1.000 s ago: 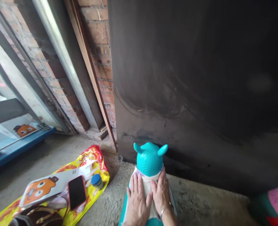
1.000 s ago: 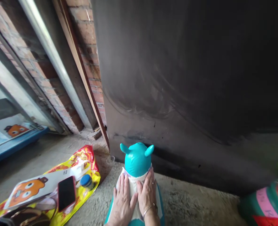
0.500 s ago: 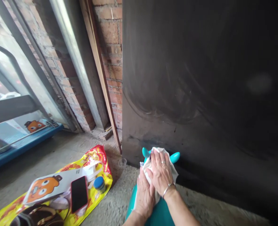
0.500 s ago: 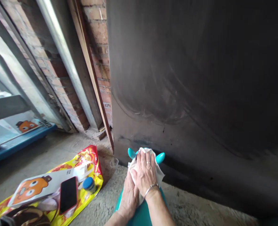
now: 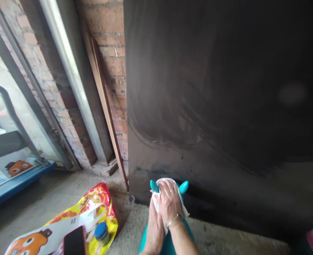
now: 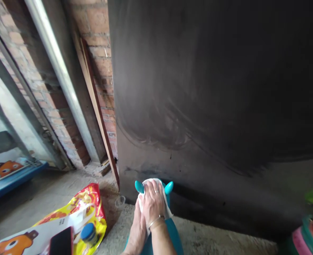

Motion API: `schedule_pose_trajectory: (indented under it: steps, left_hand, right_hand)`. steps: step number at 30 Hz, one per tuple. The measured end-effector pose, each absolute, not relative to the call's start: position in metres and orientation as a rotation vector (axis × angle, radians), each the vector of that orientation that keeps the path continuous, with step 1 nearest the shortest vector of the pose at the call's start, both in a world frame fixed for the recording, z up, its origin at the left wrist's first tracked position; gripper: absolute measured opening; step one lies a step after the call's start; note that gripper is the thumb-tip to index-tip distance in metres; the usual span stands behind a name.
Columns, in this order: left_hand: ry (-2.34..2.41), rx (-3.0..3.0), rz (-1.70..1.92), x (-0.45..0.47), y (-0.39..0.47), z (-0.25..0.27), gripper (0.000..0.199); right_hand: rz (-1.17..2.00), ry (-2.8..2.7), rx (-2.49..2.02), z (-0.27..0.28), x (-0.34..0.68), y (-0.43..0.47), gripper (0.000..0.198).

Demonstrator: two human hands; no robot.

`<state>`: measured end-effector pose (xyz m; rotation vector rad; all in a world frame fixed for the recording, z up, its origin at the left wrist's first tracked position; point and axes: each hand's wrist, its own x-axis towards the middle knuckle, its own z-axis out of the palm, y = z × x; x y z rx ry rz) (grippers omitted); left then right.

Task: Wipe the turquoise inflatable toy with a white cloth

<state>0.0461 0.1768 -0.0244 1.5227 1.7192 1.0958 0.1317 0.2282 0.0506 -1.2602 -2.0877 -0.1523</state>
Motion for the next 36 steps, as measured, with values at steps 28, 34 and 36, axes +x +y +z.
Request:
schedule_pose_trajectory:
  steps: [28,34,36]
  left_hand:
    - [2.194,2.035,0.598,0.046,0.131,-0.096,0.069]
    - [2.061,1.986,0.419,0.044,0.114,-0.062,0.071]
    - [2.037,1.963,0.356,0.042,0.098,-0.054,0.071]
  right_hand:
    - [0.467,-1.611,-1.589,-0.088,0.184,0.187,0.079]
    - [0.144,-1.569,-1.852,-0.109,0.185,0.136,0.081]
    - [0.059,-1.515,-1.921,-0.11,0.184,0.117,0.081]
